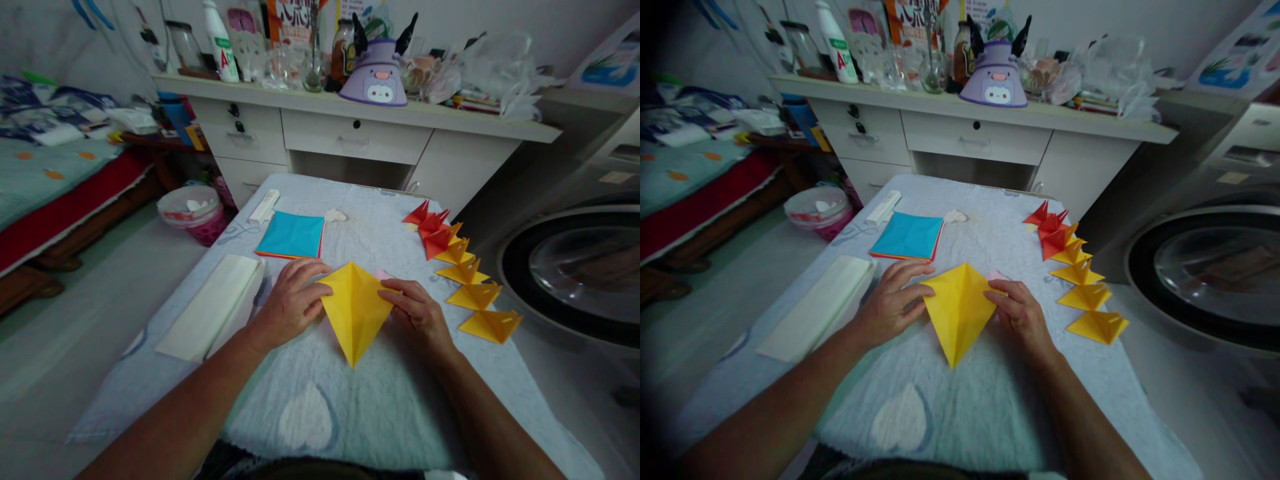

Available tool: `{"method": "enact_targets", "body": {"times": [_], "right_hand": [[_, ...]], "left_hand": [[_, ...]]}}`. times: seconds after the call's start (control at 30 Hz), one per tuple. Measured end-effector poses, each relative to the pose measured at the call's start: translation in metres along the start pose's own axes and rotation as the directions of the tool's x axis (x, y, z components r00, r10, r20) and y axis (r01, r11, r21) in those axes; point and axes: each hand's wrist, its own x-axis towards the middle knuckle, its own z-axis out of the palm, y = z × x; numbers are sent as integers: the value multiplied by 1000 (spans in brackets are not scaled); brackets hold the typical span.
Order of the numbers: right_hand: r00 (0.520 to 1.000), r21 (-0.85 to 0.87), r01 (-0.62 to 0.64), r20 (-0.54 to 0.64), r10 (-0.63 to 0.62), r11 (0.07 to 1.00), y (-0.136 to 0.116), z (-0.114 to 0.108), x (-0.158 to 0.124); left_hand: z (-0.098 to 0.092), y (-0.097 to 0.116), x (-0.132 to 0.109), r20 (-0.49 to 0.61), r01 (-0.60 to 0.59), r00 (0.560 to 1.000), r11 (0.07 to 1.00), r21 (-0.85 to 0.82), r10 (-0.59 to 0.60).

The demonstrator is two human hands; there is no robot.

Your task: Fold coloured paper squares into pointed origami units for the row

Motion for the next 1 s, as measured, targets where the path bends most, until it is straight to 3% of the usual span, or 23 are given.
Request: {"method": "enact_targets", "body": {"times": [0.1,0.2,0.3,0.5,0.67,0.87,1.0], "right_hand": [[1000,18,-9,15,9,1000,-1,0,0],[998,5,-26,61,25,1000,0,3,-1],[993,-47,-33,108,38,998,3,7,-1],[981,-169,77,189,-44,983,2,11,-1],[961,-175,77,275,-27,981,-2,10,0],[966,-106,68,254,-39,992,3,10,-2],[970,5,79,232,-78,997,8,9,-2]], "left_hand": [[0,0,-1,26,-52,998,994,94,50],[2,2,-2,124,-104,988,985,137,87],[8,6,-3,212,-146,970,983,110,120],[18,8,-5,317,-173,937,983,62,145],[21,6,-6,325,-175,933,984,44,151],[26,1,-7,242,-132,962,991,0,128],[26,1,-7,193,-43,980,999,-24,47]]}}
